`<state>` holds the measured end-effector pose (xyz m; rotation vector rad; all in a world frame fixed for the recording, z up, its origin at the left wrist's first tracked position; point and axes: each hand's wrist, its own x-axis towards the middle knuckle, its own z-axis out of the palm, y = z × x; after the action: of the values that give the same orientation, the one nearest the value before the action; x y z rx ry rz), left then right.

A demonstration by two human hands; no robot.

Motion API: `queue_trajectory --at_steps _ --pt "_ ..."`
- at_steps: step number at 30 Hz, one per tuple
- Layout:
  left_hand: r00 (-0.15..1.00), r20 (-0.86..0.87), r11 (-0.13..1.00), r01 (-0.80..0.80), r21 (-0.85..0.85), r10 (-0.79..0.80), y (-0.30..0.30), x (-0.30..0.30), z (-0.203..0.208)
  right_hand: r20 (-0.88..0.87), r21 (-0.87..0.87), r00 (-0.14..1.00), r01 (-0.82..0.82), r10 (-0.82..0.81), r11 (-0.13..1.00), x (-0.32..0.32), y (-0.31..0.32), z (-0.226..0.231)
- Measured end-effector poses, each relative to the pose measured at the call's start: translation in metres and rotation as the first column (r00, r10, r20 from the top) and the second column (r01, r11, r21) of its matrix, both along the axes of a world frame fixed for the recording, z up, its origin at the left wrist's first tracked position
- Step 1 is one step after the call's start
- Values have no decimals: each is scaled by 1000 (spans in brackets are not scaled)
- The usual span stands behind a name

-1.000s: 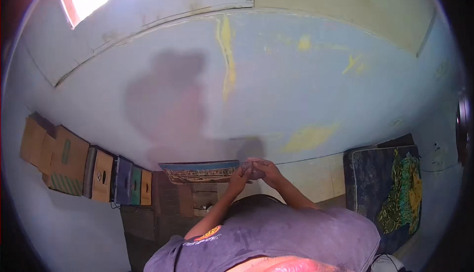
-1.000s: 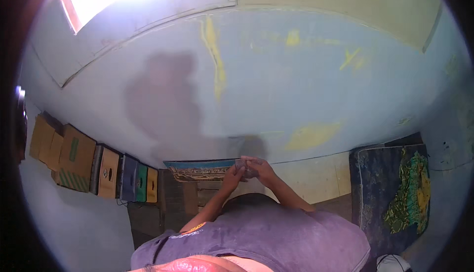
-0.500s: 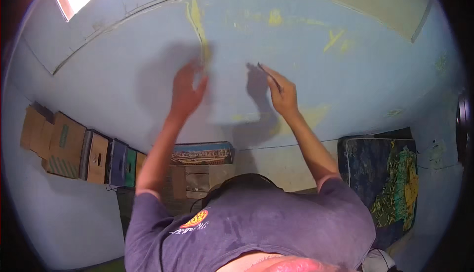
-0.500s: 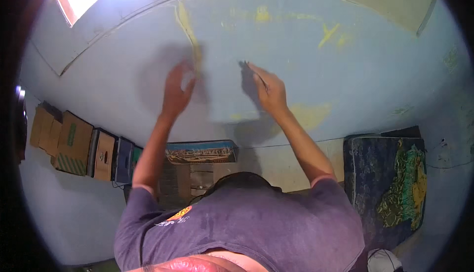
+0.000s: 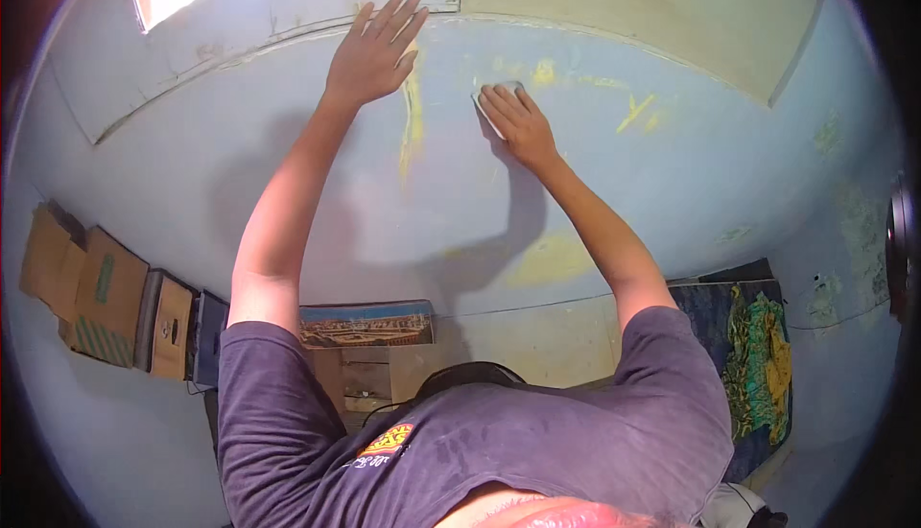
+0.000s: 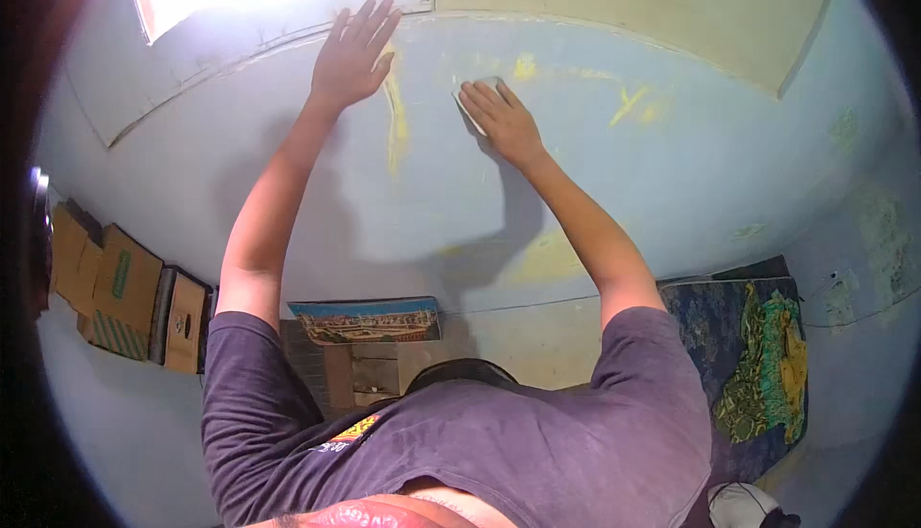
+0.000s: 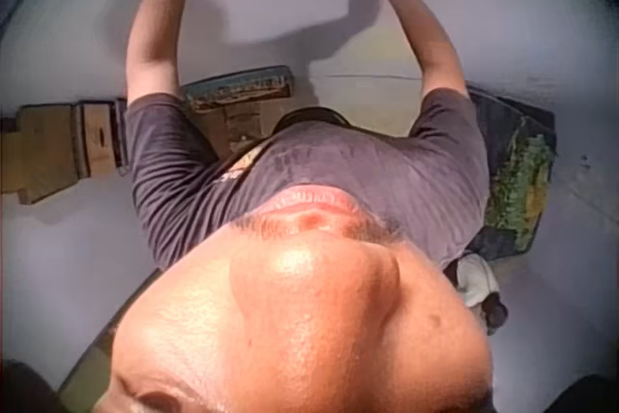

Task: The person rubs the upper surface of a wall with a small white rectangular pad, moving it across the surface. The person briefly removes a framed picture from the wall and continues rubbing the wall surface with the pad.

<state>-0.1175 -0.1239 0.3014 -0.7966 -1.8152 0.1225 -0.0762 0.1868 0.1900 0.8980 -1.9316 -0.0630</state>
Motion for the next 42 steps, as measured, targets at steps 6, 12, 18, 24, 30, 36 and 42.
queue_trajectory --at_steps 6,12,18,24,30,36,42 --pt "998 -33 998 59 5 -59 -1 0 0 174 208 978 -152 117 966 25 7 -52" --pt "995 -81 998 63 15 -62 -14 -3 -5 -137 61 990 -35 43 998 12 -12 74" --pt "999 23 999 28 -23 -28 -4 6 1 -95 56 996 9 -4 998 -22 -11 87" --pt "999 21 999 43 -12 -43 3 9 3 22 40 999 38 -39 998 -2 -19 -25" --pt "997 -59 998 56 16 -55 -3 -2 -7 200 219 972 -169 125 961 23 -3 -63" --pt "996 -29 995 86 46 -85 1 -3 -10 -30 223 991 -117 127 968 10 12 64" --pt "999 -18 997 45 56 -44 -1 5 -8 33 219 995 -98 93 971 -6 -19 120"
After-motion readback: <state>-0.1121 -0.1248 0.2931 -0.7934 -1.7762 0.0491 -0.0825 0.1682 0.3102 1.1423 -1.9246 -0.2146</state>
